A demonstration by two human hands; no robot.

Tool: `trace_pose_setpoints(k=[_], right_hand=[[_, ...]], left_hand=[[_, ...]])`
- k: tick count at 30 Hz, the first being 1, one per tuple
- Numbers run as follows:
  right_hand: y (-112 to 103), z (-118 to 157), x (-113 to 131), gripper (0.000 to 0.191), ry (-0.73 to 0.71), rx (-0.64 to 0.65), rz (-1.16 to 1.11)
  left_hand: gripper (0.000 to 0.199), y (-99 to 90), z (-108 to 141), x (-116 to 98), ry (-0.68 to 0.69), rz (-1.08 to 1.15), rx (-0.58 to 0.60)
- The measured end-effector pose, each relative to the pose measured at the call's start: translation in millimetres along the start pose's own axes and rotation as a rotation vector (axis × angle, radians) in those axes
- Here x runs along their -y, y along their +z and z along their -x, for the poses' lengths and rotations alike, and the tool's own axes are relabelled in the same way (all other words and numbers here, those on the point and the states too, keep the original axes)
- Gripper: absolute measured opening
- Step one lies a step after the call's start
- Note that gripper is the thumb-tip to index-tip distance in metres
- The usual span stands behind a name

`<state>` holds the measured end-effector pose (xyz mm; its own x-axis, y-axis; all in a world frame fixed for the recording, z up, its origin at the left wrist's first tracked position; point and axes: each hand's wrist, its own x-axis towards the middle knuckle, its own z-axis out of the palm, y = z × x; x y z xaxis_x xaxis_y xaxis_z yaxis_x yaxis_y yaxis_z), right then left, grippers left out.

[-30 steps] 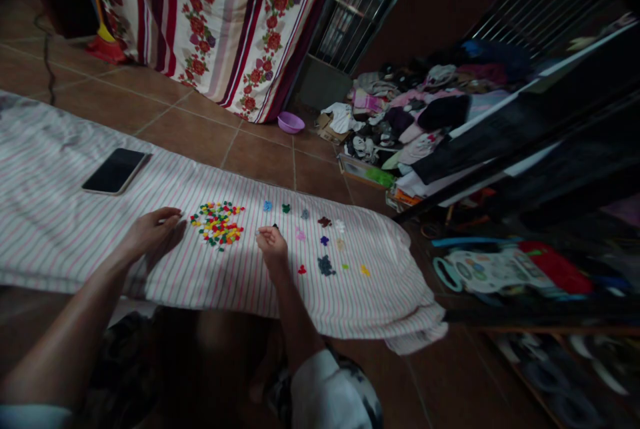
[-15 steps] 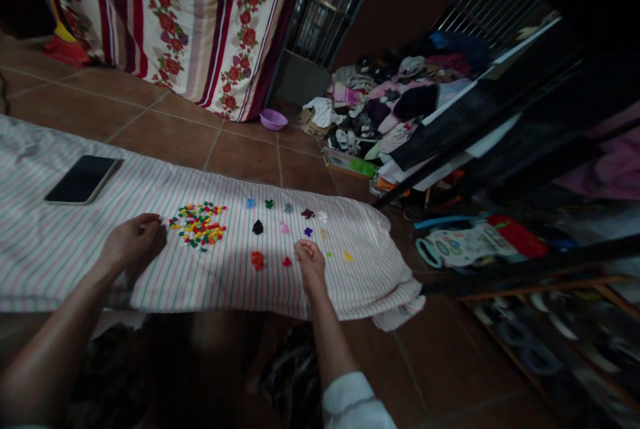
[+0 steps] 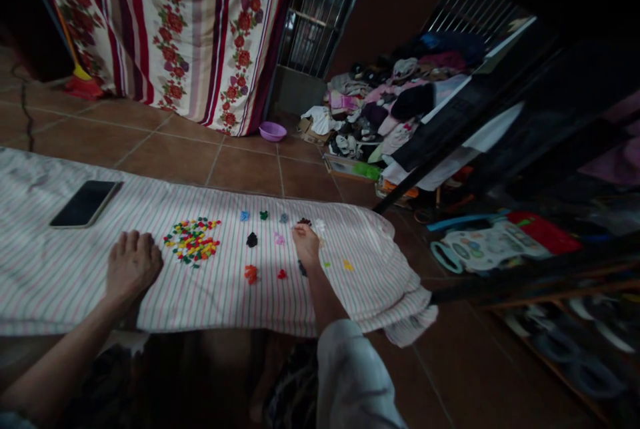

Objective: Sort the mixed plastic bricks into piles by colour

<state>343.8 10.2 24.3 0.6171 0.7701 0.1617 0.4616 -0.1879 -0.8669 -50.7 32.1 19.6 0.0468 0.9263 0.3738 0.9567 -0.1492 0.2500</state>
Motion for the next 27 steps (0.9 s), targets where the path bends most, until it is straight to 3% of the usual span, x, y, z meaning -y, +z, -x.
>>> trace_pose_setpoints(k=[14, 27], right_hand=[[37.3, -60.1, -0.7, 0.016, -0.008, 0.021, 0.481], [49.8, -70.3, -9.0, 0.024, -0.069, 0.054, 0.585]], left_hand=[[0.038, 11.0, -3.0, -0.8, -0.023, -0.111, 0.027], [0.039, 14.6, -4.5, -1.0, -0.013, -0.172, 0.023]])
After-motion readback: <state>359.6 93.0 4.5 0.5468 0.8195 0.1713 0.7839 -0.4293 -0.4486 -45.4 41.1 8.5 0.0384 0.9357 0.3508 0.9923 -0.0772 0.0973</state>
